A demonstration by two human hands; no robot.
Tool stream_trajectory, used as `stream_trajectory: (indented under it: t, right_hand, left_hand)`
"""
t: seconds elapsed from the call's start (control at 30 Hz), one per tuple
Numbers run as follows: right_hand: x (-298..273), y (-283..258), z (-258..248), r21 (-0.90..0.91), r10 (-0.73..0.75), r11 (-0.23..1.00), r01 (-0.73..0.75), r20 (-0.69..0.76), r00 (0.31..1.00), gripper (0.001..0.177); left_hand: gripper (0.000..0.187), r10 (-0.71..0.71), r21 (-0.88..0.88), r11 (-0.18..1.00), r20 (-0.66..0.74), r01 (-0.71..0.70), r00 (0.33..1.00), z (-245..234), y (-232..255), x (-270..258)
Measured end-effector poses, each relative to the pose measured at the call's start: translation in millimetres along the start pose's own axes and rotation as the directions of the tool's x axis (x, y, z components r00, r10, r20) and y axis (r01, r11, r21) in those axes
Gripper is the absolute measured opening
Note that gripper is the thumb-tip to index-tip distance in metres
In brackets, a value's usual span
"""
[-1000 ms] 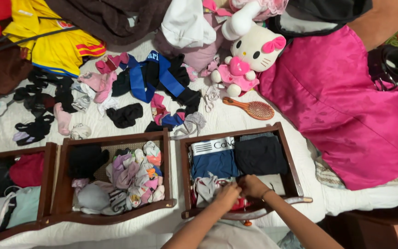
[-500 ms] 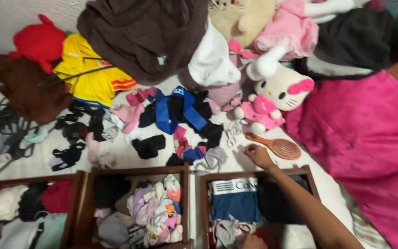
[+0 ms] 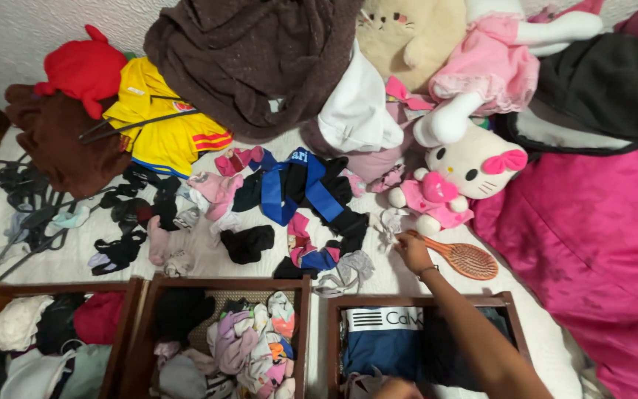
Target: The person folds various small clothing items, including socks and underwear, and places them into three wooden drawer organizers on a bed. The person handles items one at a time, folding them neatly before arranging them in the compartments.
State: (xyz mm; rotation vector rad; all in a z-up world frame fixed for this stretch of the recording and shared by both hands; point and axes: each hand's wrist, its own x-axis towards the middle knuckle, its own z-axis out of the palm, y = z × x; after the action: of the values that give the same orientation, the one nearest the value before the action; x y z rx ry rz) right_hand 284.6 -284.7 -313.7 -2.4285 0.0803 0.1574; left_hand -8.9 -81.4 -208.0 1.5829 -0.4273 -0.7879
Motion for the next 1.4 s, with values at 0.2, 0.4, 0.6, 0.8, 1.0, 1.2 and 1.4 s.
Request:
stream_trajectory:
  t: [0.2, 0.4, 0.6, 0.8, 1.0, 1.2, 1.4]
  right_hand:
    - [-151, -96, -116, 0.147, -0.468, 0.864, 0.482, -0.119, 0.876, 0.022]
    - [-317, -166, -163, 0.16, -0.746, 0.66, 0.734, 0.027, 0.665, 0.025]
    - [-356, -110, -148, 0.451, -0.294, 0.864, 0.226, 0.086, 0.952, 0.037]
    - [-348, -158, -187, 0.657, -0.016, 0.754, -0.01, 0.035, 0.999, 0.048]
    - [-341, -183, -181, 0.59, -0.134, 0.799, 0.118, -0.017, 0.991, 0.011]
    - [-344, -212, -203, 0.698, -0.12, 0.714, 0.045, 0.059, 0.991, 0.005]
    - [-351, -200, -207, 0.835, -0.238, 0.54, -0.109, 0.276, 0.931, 0.019]
  left_hand:
    - [0.086, -0.531, -0.967, 0.255, -0.137, 0.004, 0.836, -64, 31, 59]
    - [0.024, -0.238, -0.9, 0.412, -0.255, -0.14, 0.937, -71, 63, 79]
    - [0.021, -0.049, -0.908, 0.386, -0.195, -0.161, 0.98, -47, 58, 57]
    - [0.03, 0.127, -0.786, 0.535, -0.288, -0.31, 0.949, -24, 101, 11]
    - [0.055, -0.136, -0.269, 0.963, -0.377, 0.033, 0.916, -22, 181, -71]
    - [0.02, 0.206, -0.06, 0.954, -0.586, -0.295, 0.784, -25, 137, -91]
    - [0.039, 0.53, 0.517, 0.848, -0.809, -0.122, 0.254, -24, 138, -95]
